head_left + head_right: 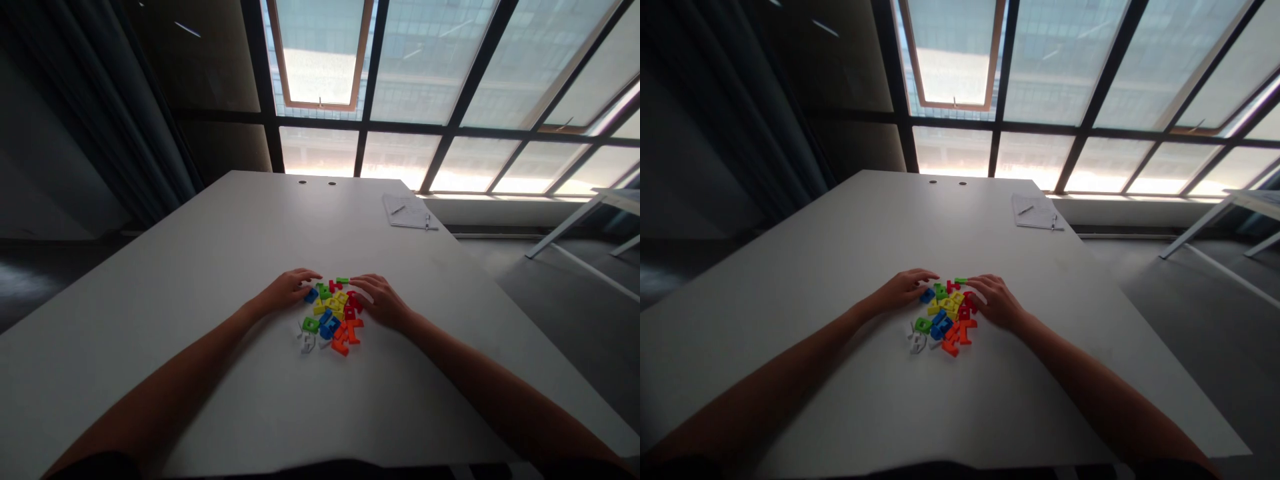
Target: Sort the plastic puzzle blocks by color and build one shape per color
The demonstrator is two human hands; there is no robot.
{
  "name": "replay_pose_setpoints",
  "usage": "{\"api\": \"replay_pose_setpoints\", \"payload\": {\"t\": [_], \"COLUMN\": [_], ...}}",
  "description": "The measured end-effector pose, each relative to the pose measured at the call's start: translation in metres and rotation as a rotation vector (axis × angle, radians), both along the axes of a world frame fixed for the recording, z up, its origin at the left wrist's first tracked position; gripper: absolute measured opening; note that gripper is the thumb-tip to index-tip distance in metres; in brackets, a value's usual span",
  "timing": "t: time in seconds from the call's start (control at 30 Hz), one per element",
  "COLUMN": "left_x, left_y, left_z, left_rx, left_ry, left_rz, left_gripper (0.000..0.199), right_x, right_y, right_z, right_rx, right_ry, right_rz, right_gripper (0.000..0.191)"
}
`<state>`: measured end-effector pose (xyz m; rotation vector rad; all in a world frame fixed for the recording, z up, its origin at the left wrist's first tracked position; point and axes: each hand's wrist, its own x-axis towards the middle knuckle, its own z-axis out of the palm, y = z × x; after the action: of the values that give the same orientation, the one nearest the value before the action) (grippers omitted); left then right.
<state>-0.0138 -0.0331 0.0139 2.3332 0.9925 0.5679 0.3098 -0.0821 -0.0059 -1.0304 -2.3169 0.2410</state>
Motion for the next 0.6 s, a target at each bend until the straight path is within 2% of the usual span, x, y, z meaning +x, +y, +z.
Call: {"api": "replay_pose_setpoints", "payload": {"t": [0.17, 0.37, 0.47, 0.6], "left_x": [0.010, 0.023, 0.030, 0.038], "left_y": [-0.005, -0.008, 0.000, 0.023], "left_z": [0.001, 0.007, 0.007, 0.006], "left_rx": [0.090, 0.031, -0.016, -0.114], "left_ry": [0.047, 0.040, 0.070, 0.124], "left_rz": [0.071, 0.138, 0.179, 0.218], "left_gripper": [0.034, 0.033, 0.030, 0.032], "right_x": [-0.002, 0.010, 0.005, -0.017], "right_y": [0.008, 0.031, 0.051, 0.079], "right_z": [-0.002, 0.005, 0.009, 0.008], "right_rx": [-0.108, -0.176, -0.160, -0.132], "right_ry": [-0.158, -0.226, -0.263, -0.285], "right_rz": [-0.021, -0.103, -0.135, -0.162], "right_gripper": [0.043, 0.045, 0.044, 0.045]}}
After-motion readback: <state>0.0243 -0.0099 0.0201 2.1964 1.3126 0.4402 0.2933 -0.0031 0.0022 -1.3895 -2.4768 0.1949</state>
